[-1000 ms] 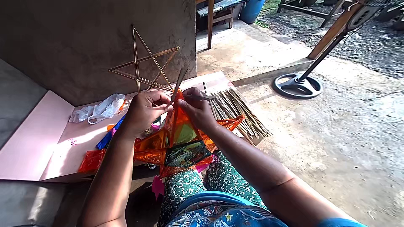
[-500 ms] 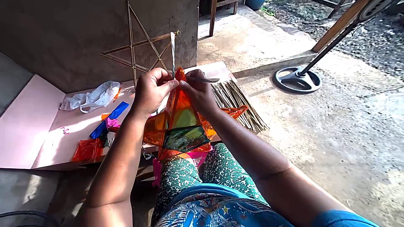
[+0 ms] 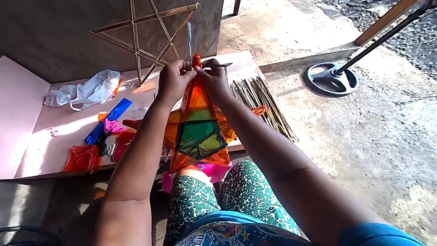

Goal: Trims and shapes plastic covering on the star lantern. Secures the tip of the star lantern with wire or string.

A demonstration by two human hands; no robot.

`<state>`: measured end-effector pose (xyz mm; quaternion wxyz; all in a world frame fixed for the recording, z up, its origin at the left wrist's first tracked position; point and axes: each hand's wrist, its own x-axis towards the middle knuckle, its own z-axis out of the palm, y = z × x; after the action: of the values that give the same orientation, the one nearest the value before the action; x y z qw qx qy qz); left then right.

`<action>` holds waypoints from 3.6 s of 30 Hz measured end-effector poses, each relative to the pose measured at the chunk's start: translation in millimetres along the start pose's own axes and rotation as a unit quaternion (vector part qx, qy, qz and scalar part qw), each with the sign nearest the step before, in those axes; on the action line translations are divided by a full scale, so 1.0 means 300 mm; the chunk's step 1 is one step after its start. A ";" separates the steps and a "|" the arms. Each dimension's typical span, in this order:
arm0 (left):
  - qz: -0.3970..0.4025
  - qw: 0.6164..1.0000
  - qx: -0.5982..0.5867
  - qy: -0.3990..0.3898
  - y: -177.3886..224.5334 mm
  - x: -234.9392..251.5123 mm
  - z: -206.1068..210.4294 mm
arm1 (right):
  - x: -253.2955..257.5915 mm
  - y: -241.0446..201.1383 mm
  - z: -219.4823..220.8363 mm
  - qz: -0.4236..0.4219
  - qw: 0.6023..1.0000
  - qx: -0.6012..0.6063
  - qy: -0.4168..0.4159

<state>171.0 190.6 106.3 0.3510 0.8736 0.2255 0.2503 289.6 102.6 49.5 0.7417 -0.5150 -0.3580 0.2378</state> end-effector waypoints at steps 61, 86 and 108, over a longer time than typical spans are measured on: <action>-0.213 0.975 -0.021 -0.056 -0.914 0.363 0.461 | 0.379 0.861 -0.164 0.217 0.909 -0.350 -0.066; -0.140 0.979 -0.021 -0.148 -0.914 0.413 0.495 | 0.434 0.793 -0.171 0.170 0.918 -0.338 -0.120; -0.176 0.971 -0.116 -0.111 -0.950 0.401 0.501 | 0.456 0.874 -0.186 0.198 0.899 -0.348 -0.178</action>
<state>291.2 369.6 -161.7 0.5109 0.7961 0.3048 0.1104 423.4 261.6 -168.1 0.3767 -0.7498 -0.4346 0.3273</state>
